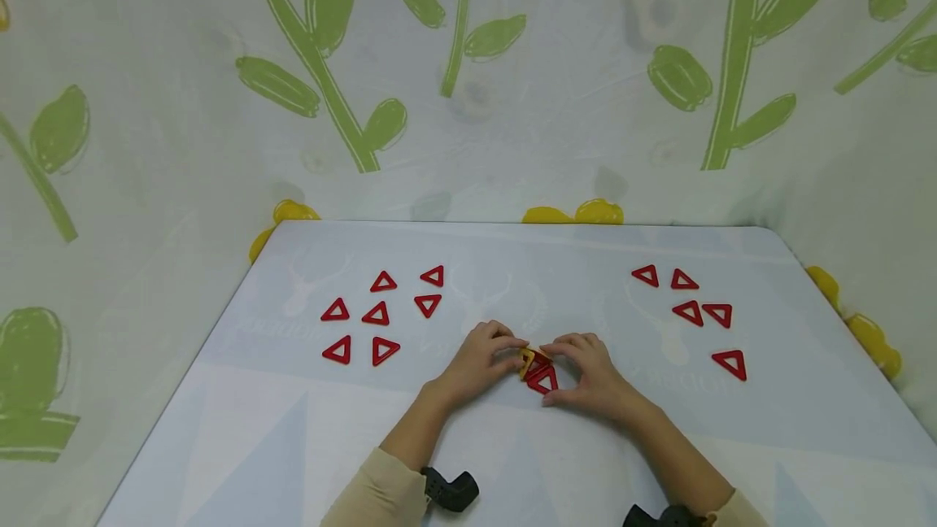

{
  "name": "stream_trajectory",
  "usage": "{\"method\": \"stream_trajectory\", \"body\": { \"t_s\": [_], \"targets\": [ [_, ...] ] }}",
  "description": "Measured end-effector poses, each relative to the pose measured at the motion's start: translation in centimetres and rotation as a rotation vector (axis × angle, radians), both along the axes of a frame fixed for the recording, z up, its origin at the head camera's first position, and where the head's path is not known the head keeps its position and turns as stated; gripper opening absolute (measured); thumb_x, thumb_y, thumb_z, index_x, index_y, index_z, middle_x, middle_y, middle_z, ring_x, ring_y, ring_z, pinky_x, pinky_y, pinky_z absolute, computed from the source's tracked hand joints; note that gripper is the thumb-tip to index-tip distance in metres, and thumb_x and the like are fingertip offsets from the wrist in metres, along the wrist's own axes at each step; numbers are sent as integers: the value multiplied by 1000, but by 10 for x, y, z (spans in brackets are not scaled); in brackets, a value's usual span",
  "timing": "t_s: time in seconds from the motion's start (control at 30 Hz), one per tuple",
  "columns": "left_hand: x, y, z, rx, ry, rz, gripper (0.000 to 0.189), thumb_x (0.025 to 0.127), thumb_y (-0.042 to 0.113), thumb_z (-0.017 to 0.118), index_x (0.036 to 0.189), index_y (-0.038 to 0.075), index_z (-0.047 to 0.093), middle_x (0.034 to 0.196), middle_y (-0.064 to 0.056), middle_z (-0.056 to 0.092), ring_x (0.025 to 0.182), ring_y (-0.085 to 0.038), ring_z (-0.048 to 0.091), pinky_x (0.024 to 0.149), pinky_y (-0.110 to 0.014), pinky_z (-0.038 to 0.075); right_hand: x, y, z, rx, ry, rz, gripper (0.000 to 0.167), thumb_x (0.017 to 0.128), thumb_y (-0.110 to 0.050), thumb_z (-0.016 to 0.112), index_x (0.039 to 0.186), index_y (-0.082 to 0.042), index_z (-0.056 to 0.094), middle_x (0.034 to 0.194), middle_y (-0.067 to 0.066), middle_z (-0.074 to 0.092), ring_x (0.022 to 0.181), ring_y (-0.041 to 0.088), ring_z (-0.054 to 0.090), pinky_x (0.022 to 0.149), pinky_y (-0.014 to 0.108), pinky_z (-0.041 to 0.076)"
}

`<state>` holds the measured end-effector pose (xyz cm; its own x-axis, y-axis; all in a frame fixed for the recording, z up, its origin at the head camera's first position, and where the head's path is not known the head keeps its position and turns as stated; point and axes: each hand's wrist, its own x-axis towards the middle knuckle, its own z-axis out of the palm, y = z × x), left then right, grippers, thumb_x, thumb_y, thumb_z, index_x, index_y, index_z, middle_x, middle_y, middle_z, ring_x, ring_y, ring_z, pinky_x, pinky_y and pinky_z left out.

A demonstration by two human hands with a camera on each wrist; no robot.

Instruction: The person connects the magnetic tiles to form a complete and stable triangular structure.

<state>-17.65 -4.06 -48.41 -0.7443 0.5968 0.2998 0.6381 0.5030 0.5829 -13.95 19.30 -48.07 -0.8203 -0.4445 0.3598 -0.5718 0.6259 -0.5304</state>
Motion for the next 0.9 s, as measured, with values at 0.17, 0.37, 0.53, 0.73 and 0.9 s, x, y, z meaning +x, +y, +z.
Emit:
{"method": "stream_trajectory", "body": {
  "t_s": [0.17, 0.37, 0.53, 0.73, 0.9],
  "targets": [
    [-1, -2, 1, 32, -64, 1, 30, 84, 28, 71, 110, 14, 69, 104, 0, 57, 99, -13, 48, 83, -26, 43, 0, 4, 5, -4, -125, -19, 57, 66, -23, 86, 117, -13, 63, 112, 1, 58, 107, 19, 44, 85, 40, 45],
    [0, -2, 3, 47, -84, 3, 32, 77, 28, 78, 104, 13, 69, 102, 0, 56, 100, -13, 48, 83, -25, 44, -1, 8, 9, 13, -194, -39, 49, 71, -21, 83, 116, -15, 65, 112, -1, 58, 108, 18, 46, 85, 36, 49],
    [2, 0, 4, 37, -9, 10, 33, 74, 27, 81, 102, 13, 70, 97, 0, 56, 93, -13, 49, 79, -25, 42, -3, 12, 10, -19, -161, -41, 40, 72, -18, 82, 109, -14, 68, 105, -2, 61, 102, 17, 52, 83, 34, 51],
    [4, 5, 6, -30, 151, 8, 43, 73, 34, 80, 110, 14, 72, 93, 0, 55, 85, -13, 48, 75, -25, 39, -5, 16, 6, -30, -125, -97, 28, 74, -19, 81, 100, -15, 71, 100, -3, 61, 99, 17, 51, 79, 32, 50],
    [6, 5, 6, -40, 162, 14, 41, 73, 33, 80, 109, 14, 72, 91, 1, 54, 85, -12, 47, 75, -24, 38, -7, 14, 5, -25, -120, -130, 33, 68, -20, 85, 96, -13, 69, 97, -2, 61, 96, 17, 49, 79, 33, 47]
  ]
}}
